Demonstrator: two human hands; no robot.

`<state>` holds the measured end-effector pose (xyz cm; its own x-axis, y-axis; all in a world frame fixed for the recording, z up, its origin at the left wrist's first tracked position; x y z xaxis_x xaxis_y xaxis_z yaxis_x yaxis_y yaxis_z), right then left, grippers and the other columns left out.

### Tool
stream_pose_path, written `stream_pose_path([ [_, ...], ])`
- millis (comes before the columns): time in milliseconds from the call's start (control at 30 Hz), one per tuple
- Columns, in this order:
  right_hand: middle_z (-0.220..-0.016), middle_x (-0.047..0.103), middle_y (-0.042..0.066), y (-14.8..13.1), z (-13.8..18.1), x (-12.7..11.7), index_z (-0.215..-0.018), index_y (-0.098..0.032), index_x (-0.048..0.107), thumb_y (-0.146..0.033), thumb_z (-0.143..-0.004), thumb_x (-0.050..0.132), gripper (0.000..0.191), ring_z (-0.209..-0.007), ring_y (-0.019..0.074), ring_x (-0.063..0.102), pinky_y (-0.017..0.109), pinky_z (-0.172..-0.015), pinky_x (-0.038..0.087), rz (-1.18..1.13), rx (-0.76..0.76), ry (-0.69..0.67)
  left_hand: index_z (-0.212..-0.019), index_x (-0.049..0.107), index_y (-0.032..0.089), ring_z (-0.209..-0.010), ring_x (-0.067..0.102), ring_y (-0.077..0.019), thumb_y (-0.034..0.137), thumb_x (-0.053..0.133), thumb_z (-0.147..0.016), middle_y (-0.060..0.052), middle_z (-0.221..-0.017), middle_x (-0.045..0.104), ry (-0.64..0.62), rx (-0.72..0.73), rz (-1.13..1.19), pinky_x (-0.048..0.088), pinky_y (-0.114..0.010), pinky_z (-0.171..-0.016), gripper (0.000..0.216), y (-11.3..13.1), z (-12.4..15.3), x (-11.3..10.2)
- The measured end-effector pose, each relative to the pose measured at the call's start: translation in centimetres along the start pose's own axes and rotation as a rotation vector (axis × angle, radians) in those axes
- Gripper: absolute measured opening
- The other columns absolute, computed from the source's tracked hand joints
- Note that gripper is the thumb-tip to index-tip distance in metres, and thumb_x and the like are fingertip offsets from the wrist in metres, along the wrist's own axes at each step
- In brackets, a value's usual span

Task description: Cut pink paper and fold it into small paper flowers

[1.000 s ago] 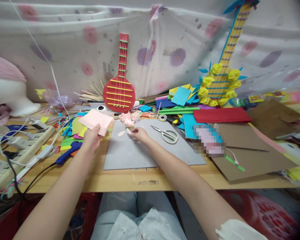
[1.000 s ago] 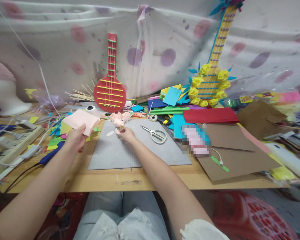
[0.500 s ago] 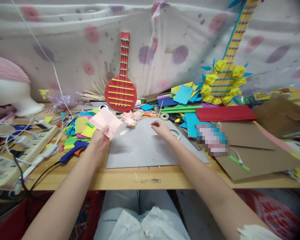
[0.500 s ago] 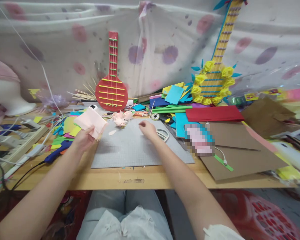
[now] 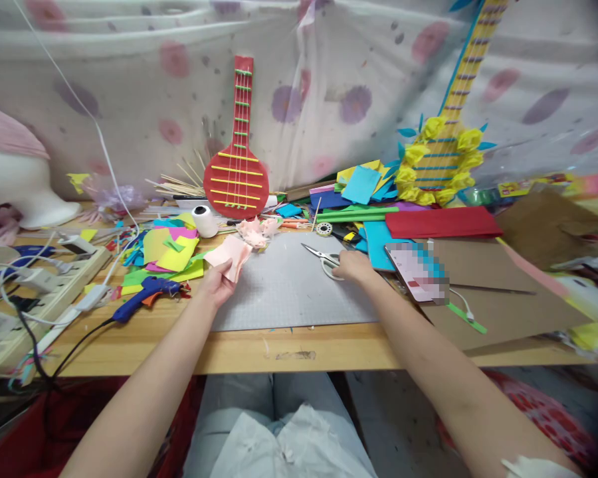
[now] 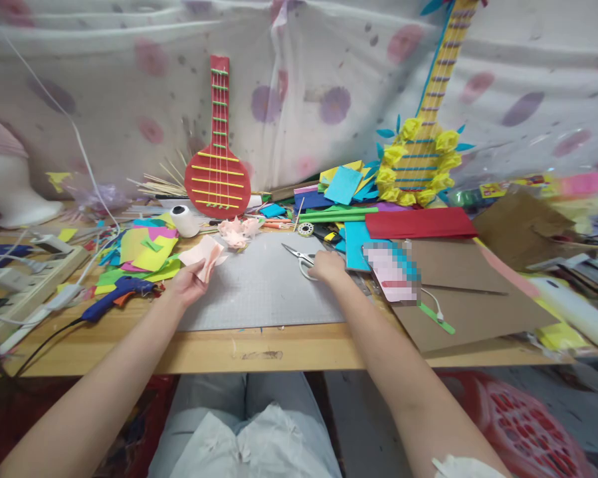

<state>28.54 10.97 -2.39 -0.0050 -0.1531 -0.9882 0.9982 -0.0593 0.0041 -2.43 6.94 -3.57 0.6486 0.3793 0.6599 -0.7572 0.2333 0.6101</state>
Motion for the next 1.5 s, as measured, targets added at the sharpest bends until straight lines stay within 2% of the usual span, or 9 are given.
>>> stream_pose_path([
  [200, -0.077, 0.066, 0.008, -2.0, 0.6, -1.2, -0.072, -0.017, 0.062, -0.041, -0.066, 0.057, 0.025, -0.072, 0.0198, 0.06, 0.025, -0.056, 0.037, -0.257, -0.104, -0.104, -0.105, 0.057, 0.012, -0.056, 0.063, -0.0099, 0.002, 0.043, -0.081, -0.003, -0.07, 0.068, 0.0, -0.002, -0.017, 0.053, -0.016, -0.052, 0.029, 0.1, -0.1, -0.6],
  [400, -0.077, 0.065, 0.003, -6.1, 2.8, -1.3, -0.087, -0.019, 0.051, -0.032, -0.066, 0.059, 0.026, -0.065, 0.0124, 0.058, 0.018, -0.047, 0.034, -1.029, -0.348, -0.376, -0.102, 0.057, 0.012, -0.058, 0.064, -0.0109, 0.004, 0.045, -0.081, -0.003, -0.072, 0.068, -0.032, 0.006, -0.035, 0.054, -0.018, -0.054, 0.025, 0.0, -0.4, -0.8],
  [533, -0.069, 0.057, -0.002, -8.5, 2.9, -0.8, -0.089, -0.019, 0.047, -0.041, -0.062, 0.068, 0.041, -0.057, 0.0076, 0.051, 0.015, -0.043, 0.031, -1.243, -0.325, -0.208, -0.099, 0.058, 0.013, -0.056, 0.064, -0.0102, 0.004, 0.046, -0.081, -0.003, -0.071, 0.068, -0.049, 0.03, -0.024, 0.054, -0.018, -0.053, 0.024, -0.2, -1.0, -0.3],
  [567, -0.068, 0.055, -0.003, -9.1, 2.9, -0.5, -0.089, -0.019, 0.046, -0.046, -0.065, 0.065, 0.041, -0.055, 0.0076, 0.05, 0.015, -0.041, 0.029, -1.294, -0.323, -0.223, -0.1, 0.058, 0.013, -0.056, 0.064, -0.0101, 0.004, 0.046, -0.081, -0.003, -0.071, 0.068, -0.049, 0.031, -0.017, 0.054, -0.018, -0.054, 0.024, -0.2, -1.1, -0.2],
  [633, -0.065, 0.052, -0.002, -10.5, 3.3, -0.2, -0.088, -0.019, 0.046, -0.058, -0.07, 0.055, 0.044, -0.054, 0.0087, 0.05, 0.015, -0.037, 0.026, -1.427, -0.438, -0.35, -0.101, 0.058, 0.012, -0.058, 0.064, -0.0105, 0.004, 0.045, -0.081, -0.004, -0.072, 0.068, -0.05, 0.021, -0.01, 0.054, -0.018, -0.055, 0.024, -0.3, -1.5, 0.0],
  [700, -0.064, 0.053, 0.0, -11.6, 4.1, -0.1, -0.087, -0.018, 0.047, -0.069, -0.072, 0.042, 0.054, -0.055, 0.0103, 0.051, 0.016, -0.035, 0.024, -1.516, -0.611, -0.596, -0.103, 0.057, 0.011, -0.058, 0.065, -0.0112, 0.005, 0.044, -0.082, -0.004, -0.071, 0.068, -0.052, 0.014, -0.013, 0.054, -0.018, -0.055, 0.025, -0.2, -1.8, 0.1],
  [800, -0.062, 0.053, 0.003, -12.0, 5.3, -0.1, -0.086, -0.015, 0.049, -0.078, -0.071, 0.027, 0.069, -0.053, 0.012, 0.051, 0.017, -0.034, 0.024, -1.56, -0.793, -0.942, -0.106, 0.055, 0.012, -0.056, 0.065, -0.0119, 0.006, 0.043, -0.083, -0.004, -0.07, 0.068, -0.042, 0.022, -0.011, 0.054, -0.019, -0.053, 0.027, 0.2, -2.1, 0.0],
  [933, -0.061, 0.054, 0.003, -11.8, 5.6, 0.2, -0.09, -0.012, 0.05, -0.078, -0.072, 0.022, 0.074, -0.051, 0.013, 0.051, 0.021, -0.04, 0.034, -1.586, -0.854, -1.113, -0.107, 0.055, 0.011, -0.058, 0.065, -0.012, 0.006, 0.042, -0.084, -0.005, -0.071, 0.069, -0.038, 0.023, -0.013, 0.054, -0.018, -0.054, 0.027, 0.4, -2.2, -0.2],
  [1500, -0.06, 0.056, 0.004, -12.1, 5.1, 0.7, -0.09, -0.011, 0.051, -0.075, -0.077, 0.014, 0.075, -0.049, 0.0138, 0.053, 0.022, -0.042, 0.037, -1.588, -0.826, -1.142, -0.11, 0.055, 0.011, -0.061, 0.065, -0.0126, 0.004, 0.044, -0.081, -0.006, -0.074, 0.069, -0.016, 0.048, -0.028, 0.054, -0.02, -0.058, 0.032, 0.1, -2.6, -0.7],
])
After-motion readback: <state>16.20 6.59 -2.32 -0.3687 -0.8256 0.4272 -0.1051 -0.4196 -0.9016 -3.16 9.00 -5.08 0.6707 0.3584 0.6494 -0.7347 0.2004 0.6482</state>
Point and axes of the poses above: each hand's wrist, its own z-axis away from the middle knuckle, its own x-axis out of the palm, y = z × x, the point moved 5 cm from there along -z, towards the middle knuckle
